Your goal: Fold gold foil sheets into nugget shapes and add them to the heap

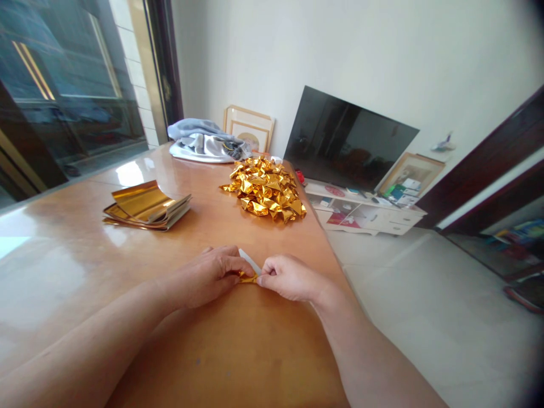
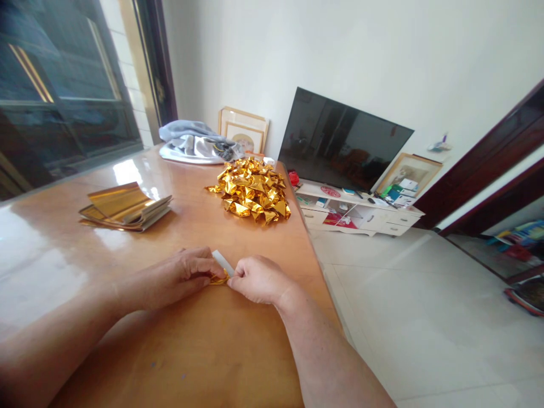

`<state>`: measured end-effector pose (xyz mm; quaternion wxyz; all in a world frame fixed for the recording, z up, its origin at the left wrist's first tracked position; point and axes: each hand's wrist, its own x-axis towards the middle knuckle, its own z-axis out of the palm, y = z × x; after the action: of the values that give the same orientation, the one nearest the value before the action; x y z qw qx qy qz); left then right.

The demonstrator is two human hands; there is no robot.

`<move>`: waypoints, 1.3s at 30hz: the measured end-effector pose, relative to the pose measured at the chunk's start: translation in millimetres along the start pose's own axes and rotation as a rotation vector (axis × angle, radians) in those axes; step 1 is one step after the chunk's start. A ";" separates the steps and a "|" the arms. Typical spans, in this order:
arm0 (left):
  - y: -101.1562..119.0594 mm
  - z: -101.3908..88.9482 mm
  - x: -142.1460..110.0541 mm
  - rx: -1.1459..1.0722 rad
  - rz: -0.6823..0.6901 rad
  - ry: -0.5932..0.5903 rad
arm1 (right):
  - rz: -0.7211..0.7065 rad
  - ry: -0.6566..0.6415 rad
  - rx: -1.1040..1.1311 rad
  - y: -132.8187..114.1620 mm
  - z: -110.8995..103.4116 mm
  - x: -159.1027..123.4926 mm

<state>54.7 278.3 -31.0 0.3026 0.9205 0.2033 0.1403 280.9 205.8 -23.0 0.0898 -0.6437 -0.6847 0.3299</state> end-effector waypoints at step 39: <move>-7.7 3.7 3.8 0.006 0.029 0.046 | -0.060 0.091 -0.022 -1.6 2.2 -3.8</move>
<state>57.1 283.8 -38.1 0.2931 0.9208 0.1973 0.1651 278.9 201.5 -22.6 0.1234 -0.6381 -0.7025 0.2900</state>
